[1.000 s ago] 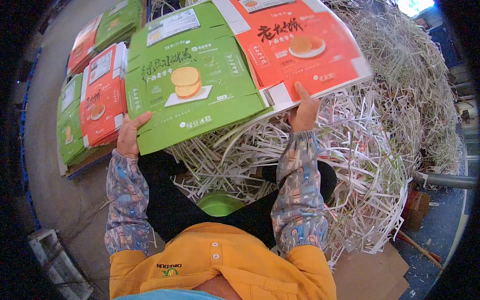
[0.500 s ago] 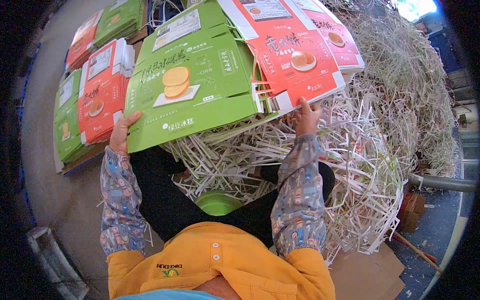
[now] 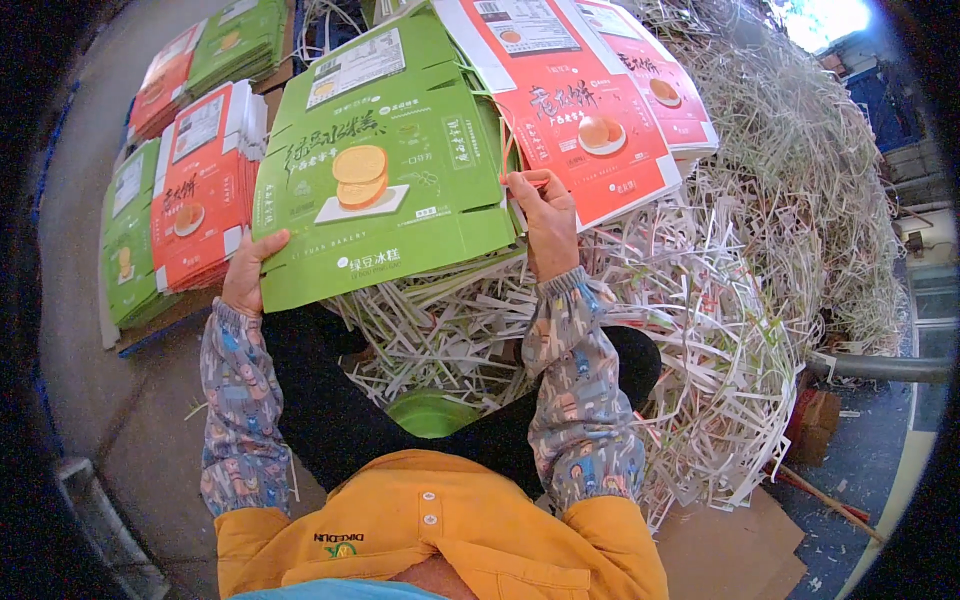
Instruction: Stripping waste paper edges from stacks of die-cut cardboard box flats.
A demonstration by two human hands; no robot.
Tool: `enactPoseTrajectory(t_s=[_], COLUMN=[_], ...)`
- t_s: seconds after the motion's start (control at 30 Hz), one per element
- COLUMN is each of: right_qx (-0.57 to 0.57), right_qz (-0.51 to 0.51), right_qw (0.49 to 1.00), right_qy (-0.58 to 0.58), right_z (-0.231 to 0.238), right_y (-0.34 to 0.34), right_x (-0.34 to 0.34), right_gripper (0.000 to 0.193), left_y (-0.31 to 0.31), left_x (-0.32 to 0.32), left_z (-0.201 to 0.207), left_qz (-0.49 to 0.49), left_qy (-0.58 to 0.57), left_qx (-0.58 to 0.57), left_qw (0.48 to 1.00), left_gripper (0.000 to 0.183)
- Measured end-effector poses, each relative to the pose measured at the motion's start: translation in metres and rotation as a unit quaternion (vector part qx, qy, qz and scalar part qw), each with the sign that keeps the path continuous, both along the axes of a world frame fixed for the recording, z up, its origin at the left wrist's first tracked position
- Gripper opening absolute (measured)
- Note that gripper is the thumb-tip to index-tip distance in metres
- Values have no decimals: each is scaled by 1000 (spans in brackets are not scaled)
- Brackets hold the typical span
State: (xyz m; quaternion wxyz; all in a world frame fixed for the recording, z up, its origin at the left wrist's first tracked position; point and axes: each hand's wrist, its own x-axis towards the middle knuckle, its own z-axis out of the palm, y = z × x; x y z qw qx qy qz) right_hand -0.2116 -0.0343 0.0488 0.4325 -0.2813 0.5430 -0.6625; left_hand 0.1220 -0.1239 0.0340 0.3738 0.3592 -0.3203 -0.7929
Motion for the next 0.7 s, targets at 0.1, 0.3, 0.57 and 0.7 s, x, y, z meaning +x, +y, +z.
enactPoseTrajectory(t_s=[0.1, 0.3, 0.57, 0.7], right_qx=[-39, 53, -14, 19], right_qz=[15, -106, -32, 88], right_qw=[997, 990, 735, 717], right_qy=[66, 77, 677, 691], right_z=[-13, 6, 20, 11], right_y=[-1, 7, -64, -157], right_x=[-9, -74, -78, -51], right_gripper=[12, 16, 37, 41], left_y=[0, -6, -5, -3], left_x=[0, 8, 10, 6], left_z=[0, 0, 4, 10], left_qz=[0, 4, 4, 26], left_qy=[5, 17, -30, -51], left_qx=[-3, 17, 14, 12], left_qw=[1000, 1000, 999, 998], left_gripper=[39, 38, 40, 44])
